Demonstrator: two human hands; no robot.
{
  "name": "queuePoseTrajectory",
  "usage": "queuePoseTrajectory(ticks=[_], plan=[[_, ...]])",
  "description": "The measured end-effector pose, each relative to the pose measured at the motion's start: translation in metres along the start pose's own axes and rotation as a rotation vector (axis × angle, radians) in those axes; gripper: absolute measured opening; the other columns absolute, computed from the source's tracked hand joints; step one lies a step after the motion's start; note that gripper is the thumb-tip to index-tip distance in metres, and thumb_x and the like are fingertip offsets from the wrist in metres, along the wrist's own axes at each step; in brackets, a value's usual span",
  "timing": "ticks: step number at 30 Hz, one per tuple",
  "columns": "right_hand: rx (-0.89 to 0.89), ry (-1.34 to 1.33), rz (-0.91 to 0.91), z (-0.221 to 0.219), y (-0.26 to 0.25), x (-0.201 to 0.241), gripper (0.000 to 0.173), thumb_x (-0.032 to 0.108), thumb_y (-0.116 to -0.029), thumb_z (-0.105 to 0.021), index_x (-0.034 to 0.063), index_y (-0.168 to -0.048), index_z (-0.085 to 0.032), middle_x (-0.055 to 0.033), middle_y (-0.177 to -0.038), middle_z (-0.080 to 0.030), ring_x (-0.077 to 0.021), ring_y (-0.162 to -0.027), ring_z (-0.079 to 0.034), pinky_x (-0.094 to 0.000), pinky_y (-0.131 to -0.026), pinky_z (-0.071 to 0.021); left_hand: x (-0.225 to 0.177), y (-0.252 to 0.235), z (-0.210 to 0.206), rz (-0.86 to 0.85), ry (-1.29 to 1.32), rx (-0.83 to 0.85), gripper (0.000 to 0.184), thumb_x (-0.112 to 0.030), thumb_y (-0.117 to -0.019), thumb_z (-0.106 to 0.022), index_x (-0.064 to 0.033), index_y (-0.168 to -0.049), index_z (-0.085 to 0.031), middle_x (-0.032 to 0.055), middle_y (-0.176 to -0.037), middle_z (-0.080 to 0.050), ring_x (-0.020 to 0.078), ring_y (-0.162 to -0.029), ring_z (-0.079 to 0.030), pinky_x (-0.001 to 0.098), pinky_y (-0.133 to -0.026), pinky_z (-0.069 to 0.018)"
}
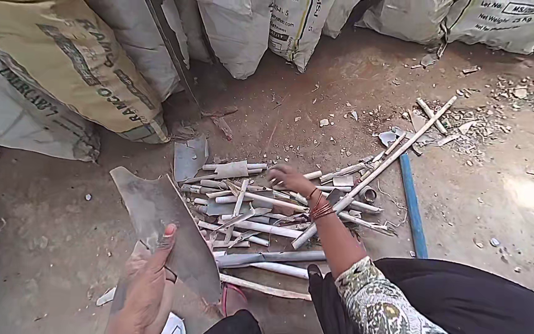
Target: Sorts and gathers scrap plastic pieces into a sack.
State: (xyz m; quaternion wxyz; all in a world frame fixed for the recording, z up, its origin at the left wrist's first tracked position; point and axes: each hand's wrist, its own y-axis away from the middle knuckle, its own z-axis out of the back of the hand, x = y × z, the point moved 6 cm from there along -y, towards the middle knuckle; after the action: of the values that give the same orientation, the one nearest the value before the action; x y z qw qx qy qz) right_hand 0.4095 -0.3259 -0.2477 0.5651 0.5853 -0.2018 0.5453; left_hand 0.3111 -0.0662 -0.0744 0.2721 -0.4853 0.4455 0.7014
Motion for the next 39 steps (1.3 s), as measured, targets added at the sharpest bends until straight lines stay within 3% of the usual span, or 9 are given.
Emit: queuePoseTrajectory(ticks=[3, 6, 10, 17, 23, 27, 30, 33, 39], plan=[[-0.482, 0.459, -0.682, 0.099, 0.001, -0.146, 0.045, 0.008, -0.1042, -0.048, -0.0157, -0.143, -0.048, -0.037, -0.148, -0.047, -0.0466, -0.141, -0.045, -0.0585, -0.117, -0.0337, -0.012, 0.009, 0.008, -0.027, -0.044, 0.001, 0.02, -0.007, -0.1064, -0.047, -0.007, -0.126, -0.052, -0.0043, -0.093, -0.072, 0.0047, -0.079, -0.073, 0.0237, -0.071, -0.0636], [-0.446, 0.654, -0.684, 0.125, 0.02, -0.217, 0.051, 0.0, -0.0991, -0.053, -0.0065, -0.149, -0.045, -0.0334, -0.15, -0.047, -0.0488, -0.144, -0.041, -0.0628, -0.117, -0.0324, -0.013, 0.014, 0.021, -0.009, -0.075, 0.003, 0.019, -0.005, -0.1069, -0.044, -0.0072, -0.125, -0.051, -0.0048, -0.095, -0.072, 0.0036, -0.083, -0.072, 0.0234, -0.074, -0.0629], [-0.203, 0.865, -0.638, 0.122, 0.012, -0.198, 0.033, 0.01, -0.1022, -0.055, -0.0005, -0.132, -0.065, -0.0278, -0.136, -0.062, -0.0456, -0.136, -0.052, -0.0621, -0.115, -0.0354, -0.009, 0.01, 0.031, 0.059, -0.003, -0.014, 0.022, -0.003, -0.1071, -0.041, -0.0071, -0.127, -0.05, -0.001, -0.099, -0.072, 0.0067, -0.086, -0.073, 0.0247, -0.075, -0.063], [-0.164, 0.877, -0.49, 0.11, -0.027, -0.186, 0.051, 0.001, -0.1015, -0.05, 0.0029, -0.153, -0.047, -0.0246, -0.157, -0.045, -0.0455, -0.148, -0.039, -0.0658, -0.12, -0.0259, -0.018, 0.012, 0.02, 0.04, 0.008, 0.017, 0.022, -0.001, -0.1061, -0.042, -0.0059, -0.125, -0.052, 0.0, -0.099, -0.072, 0.0062, -0.085, -0.073, 0.0244, -0.075, -0.063], [-0.124, 0.887, -0.516, 0.113, -0.025, -0.163, 0.034, 0.007, -0.1038, -0.053, -0.0094, -0.133, -0.061, -0.0331, -0.143, -0.055, -0.0483, -0.14, -0.046, -0.0639, -0.119, -0.0273, -0.015, 0.01, 0.033, 0.047, 0.003, -0.019, 0.021, 0.0, -0.1062, -0.042, -0.0052, -0.123, -0.053, 0.0015, -0.099, -0.072, 0.0078, -0.085, -0.073, 0.0255, -0.075, -0.0633], [-0.052, 0.834, -0.206, 0.079, -0.066, -0.131, 0.036, 0.001, -0.0937, -0.064, 0.0049, -0.13, -0.069, -0.0217, -0.146, -0.057, -0.0473, -0.139, -0.047, -0.0681, -0.114, -0.0327, -0.008, 0.002, 0.045, 0.103, 0.06, -0.059, 0.022, -0.005, -0.1079, -0.041, -0.0045, -0.127, -0.052, 0.0046, -0.104, -0.07, 0.0109, -0.09, -0.073, 0.0291, -0.079, -0.063], [0.061, 0.888, -0.158, 0.044, -0.083, -0.141, 0.058, -0.002, -0.0882, -0.068, 0.0116, -0.143, -0.059, -0.023, -0.146, -0.056, -0.0476, -0.138, -0.048, -0.0701, -0.115, -0.029, -0.004, -0.004, 0.05, 0.114, 0.138, -0.133, 0.022, -0.006, -0.1081, -0.042, -0.0062, -0.128, -0.05, 0.0048, -0.104, -0.068, 0.0118, -0.091, -0.072, 0.0309, -0.079, -0.0628], [-0.012, 0.782, -0.3, 0.033, -0.081, -0.13, 0.06, 0.003, -0.0947, -0.065, -0.0005, -0.151, -0.045, -0.0347, -0.144, -0.052, -0.0533, -0.137, -0.047, -0.0682, -0.112, -0.0361, -0.008, -0.009, 0.057, 0.084, 0.138, -0.179, 0.025, -0.006, -0.108, -0.042, -0.0068, -0.132, -0.048, 0.0048, -0.109, -0.067, 0.0114, -0.094, -0.071, 0.0303, -0.081, -0.0619], [-0.119, 0.408, -0.181, -0.013, -0.09, -0.009, 0.056, 0.01, -0.1018, -0.059, -0.0025, -0.153, -0.041, -0.0356, -0.136, -0.058, -0.0512, -0.129, -0.056, -0.0647, -0.11, -0.0405, 0.011, -0.026, 0.073, 0.136, 0.087, -0.2, 0.039, -0.008, -0.1093, -0.041, -0.0064, -0.149, -0.037, 0.0106, -0.127, -0.059, 0.0147, -0.107, -0.066, 0.0333, -0.088, -0.0587]])
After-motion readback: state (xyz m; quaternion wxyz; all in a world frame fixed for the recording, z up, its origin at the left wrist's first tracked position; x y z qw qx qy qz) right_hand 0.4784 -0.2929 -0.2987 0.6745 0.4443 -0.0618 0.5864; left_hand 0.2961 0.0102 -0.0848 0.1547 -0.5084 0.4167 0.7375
